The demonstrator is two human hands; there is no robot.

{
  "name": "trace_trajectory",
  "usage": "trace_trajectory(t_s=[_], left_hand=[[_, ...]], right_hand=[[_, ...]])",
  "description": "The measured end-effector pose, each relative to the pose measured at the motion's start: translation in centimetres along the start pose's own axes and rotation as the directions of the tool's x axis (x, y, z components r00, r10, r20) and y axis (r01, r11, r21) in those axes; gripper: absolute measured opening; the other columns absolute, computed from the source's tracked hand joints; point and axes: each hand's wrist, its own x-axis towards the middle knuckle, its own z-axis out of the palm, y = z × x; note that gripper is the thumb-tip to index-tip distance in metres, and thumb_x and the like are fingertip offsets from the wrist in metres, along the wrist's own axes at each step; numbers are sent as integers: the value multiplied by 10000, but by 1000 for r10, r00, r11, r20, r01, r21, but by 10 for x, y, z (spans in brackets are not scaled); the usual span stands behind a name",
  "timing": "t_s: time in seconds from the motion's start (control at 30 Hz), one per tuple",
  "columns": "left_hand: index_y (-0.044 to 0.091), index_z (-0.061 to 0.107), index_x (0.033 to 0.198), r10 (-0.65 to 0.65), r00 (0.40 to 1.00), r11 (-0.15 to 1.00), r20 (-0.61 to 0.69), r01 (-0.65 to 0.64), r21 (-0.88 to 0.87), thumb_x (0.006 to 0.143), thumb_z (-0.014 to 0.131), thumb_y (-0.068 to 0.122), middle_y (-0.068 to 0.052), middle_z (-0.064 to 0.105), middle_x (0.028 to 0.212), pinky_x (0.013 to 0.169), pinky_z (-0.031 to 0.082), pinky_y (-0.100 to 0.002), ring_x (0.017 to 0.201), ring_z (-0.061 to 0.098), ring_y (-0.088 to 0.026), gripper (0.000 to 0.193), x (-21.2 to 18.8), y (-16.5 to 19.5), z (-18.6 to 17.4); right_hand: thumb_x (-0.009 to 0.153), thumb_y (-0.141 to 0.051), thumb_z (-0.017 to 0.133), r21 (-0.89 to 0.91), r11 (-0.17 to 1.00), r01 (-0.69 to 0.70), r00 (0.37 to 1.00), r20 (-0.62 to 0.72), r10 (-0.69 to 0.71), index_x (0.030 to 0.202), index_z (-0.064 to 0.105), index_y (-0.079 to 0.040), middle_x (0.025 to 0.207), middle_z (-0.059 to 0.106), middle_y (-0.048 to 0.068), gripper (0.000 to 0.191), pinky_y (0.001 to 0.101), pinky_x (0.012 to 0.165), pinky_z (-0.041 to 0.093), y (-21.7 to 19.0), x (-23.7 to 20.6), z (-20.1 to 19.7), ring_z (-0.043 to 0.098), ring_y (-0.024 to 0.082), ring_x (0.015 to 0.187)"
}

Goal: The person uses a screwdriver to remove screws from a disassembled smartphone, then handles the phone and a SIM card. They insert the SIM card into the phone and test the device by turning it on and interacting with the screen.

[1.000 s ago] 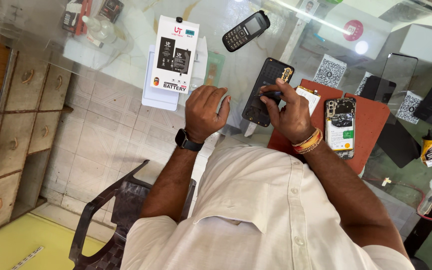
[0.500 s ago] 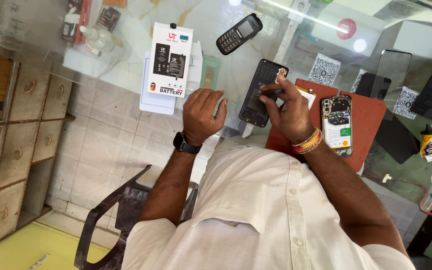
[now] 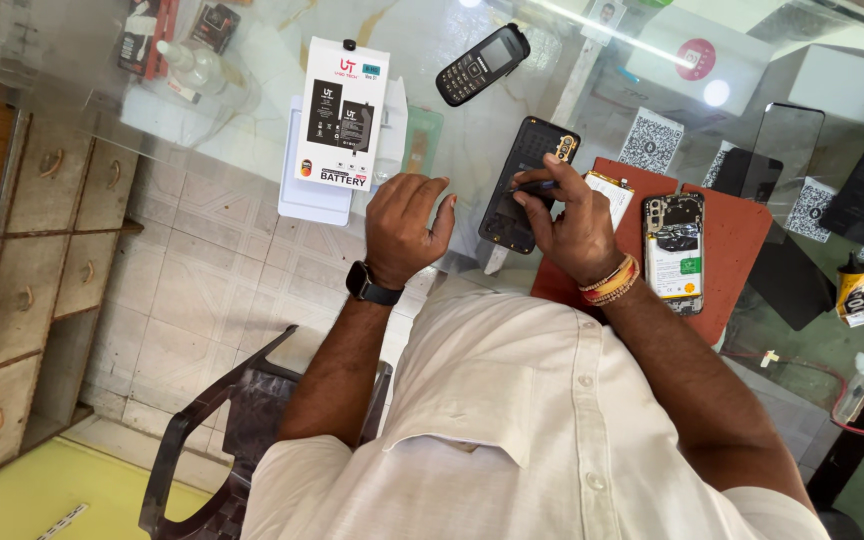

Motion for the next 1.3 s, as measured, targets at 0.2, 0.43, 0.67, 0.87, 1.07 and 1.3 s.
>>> trace_trajectory(t_s=[0.2, 0.43, 0.67, 0.87, 1.07, 1.3], left_hand=[[-33, 711, 1040, 5, 1000, 1000, -4, -5, 12, 883, 753, 43, -147, 709, 942, 813, 570, -403, 899, 696, -298, 179, -1, -1, 0], [-50, 711, 1021, -18, 1000, 1000, 22, 18, -15, 876, 749, 15, -171, 699, 916, 740, 541, -413, 844, 679, -318, 163, 4, 5, -2], [-50, 685, 1006, 11, 999, 999, 34, -10, -37, 877, 748, -11, -172, 711, 957, 771, 544, -421, 881, 684, -336, 149, 6, 12, 4], [-41, 698, 1011, 44, 995, 999, 84, -44, 5, 882, 760, -9, -158, 715, 948, 756, 549, -405, 856, 688, -316, 146, 5, 14, 10], [-45, 707, 1017, 71, 991, 996, 117, -76, 37, 875, 754, -8, -158, 717, 944, 772, 550, -408, 859, 691, -317, 153, 5, 16, 13], [-45, 704, 1032, 61, 991, 997, 122, -67, 41, 887, 752, -2, -154, 717, 954, 788, 554, -407, 874, 699, -306, 158, 3, 13, 15]], right_hand=[[1013, 108, 696, 55, 998, -23, 999, -32, 25, 1516, 253, -40, 1141, 713, 214, 686, 344, 810, 662, 0, -2, -2, 769, 295, 1033], [1093, 109, 657, 292, 935, -203, 931, -237, 277, 1570, 193, -101, 1189, 706, 225, 698, 325, 900, 635, 0, -21, -33, 746, 251, 1077], [1134, 59, 674, 461, 820, -338, 670, -494, 554, 1633, 197, -91, 1079, 747, 210, 707, 323, 884, 647, 16, -61, -94, 756, 215, 986], [1125, 68, 709, 447, 818, -362, 539, -616, 574, 1628, 224, -73, 1073, 746, 177, 714, 323, 881, 667, 31, -101, -119, 765, 209, 974], [1124, 72, 741, 375, 802, -465, 506, -630, 589, 1609, 268, -68, 773, 573, 81, 692, 249, 734, 558, 42, -119, -117, 662, 146, 758], [1120, 57, 709, 392, 807, -441, 580, -562, 590, 1618, 226, -83, 1040, 771, 186, 708, 309, 866, 643, 49, -113, -120, 784, 215, 954]])
